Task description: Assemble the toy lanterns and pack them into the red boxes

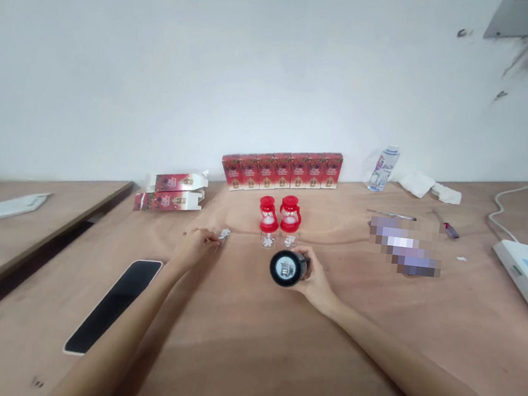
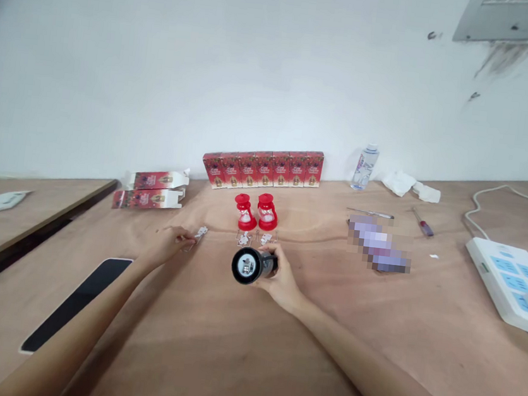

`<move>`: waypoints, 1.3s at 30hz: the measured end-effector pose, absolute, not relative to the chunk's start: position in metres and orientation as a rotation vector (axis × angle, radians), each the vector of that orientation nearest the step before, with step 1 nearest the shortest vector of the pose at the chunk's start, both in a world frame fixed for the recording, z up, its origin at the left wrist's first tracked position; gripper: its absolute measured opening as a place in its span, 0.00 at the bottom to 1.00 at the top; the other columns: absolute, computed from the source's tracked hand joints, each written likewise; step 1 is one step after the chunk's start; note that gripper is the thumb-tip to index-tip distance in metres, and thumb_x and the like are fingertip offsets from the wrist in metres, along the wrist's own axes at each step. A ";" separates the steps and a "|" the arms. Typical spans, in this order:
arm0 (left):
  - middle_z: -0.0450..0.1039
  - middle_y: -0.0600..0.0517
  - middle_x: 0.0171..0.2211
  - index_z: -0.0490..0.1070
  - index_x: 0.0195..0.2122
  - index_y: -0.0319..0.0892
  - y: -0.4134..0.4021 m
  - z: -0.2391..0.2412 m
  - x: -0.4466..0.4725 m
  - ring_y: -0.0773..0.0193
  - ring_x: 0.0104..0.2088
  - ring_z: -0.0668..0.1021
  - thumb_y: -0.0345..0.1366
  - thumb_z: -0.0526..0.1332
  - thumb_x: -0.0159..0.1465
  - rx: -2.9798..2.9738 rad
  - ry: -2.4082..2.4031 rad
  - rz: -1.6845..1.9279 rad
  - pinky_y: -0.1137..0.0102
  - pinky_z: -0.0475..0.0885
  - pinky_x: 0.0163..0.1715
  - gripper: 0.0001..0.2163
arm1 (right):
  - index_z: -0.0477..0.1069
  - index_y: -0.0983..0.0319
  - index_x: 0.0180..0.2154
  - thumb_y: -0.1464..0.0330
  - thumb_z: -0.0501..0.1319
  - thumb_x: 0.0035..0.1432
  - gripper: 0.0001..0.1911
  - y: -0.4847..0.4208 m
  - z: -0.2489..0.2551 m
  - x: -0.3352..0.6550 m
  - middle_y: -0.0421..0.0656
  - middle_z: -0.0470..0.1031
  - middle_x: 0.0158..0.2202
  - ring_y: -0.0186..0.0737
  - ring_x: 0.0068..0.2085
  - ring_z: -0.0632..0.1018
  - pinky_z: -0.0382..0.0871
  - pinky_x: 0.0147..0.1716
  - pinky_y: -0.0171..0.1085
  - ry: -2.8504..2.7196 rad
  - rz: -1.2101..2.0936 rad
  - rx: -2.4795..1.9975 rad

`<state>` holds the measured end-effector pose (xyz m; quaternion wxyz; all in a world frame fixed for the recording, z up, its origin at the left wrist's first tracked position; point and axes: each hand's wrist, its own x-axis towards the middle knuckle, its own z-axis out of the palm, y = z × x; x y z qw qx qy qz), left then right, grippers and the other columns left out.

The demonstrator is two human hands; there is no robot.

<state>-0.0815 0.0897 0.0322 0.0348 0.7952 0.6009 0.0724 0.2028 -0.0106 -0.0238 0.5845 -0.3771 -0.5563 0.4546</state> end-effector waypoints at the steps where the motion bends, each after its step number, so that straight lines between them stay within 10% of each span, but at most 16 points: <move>1: 0.78 0.49 0.34 0.77 0.33 0.44 0.092 0.032 -0.082 0.56 0.37 0.76 0.41 0.55 0.59 2.435 1.844 0.224 0.69 0.64 0.34 0.13 | 0.61 0.56 0.40 0.68 0.73 0.35 0.30 -0.011 -0.023 0.203 0.39 0.66 0.41 0.41 0.42 0.70 0.64 0.42 0.38 -1.298 1.061 -0.885; 11: 0.77 0.48 0.32 0.76 0.27 0.43 0.081 0.050 -0.061 0.55 0.37 0.76 0.36 0.59 0.56 2.450 1.812 0.361 0.67 0.66 0.36 0.07 | 0.61 0.56 0.39 0.67 0.73 0.33 0.30 -0.011 -0.018 0.201 0.39 0.66 0.39 0.39 0.40 0.70 0.63 0.39 0.36 -1.265 1.078 -0.860; 20: 0.75 0.54 0.29 0.72 0.35 0.43 -0.024 0.081 0.021 0.68 0.29 0.71 0.29 0.58 0.62 2.905 0.871 1.265 0.70 0.61 0.33 0.04 | 0.61 0.56 0.39 0.66 0.74 0.31 0.32 -0.011 -0.018 0.200 0.38 0.67 0.39 0.39 0.40 0.70 0.64 0.39 0.36 -1.256 1.070 -0.843; 39: 0.73 0.51 0.31 0.72 0.38 0.42 -0.023 0.063 0.030 0.67 0.27 0.66 0.26 0.55 0.63 3.009 0.889 1.212 0.70 0.59 0.28 0.08 | 0.61 0.56 0.39 0.65 0.74 0.32 0.32 -0.012 -0.017 0.199 0.38 0.67 0.38 0.39 0.39 0.71 0.66 0.37 0.36 -1.249 1.117 -0.828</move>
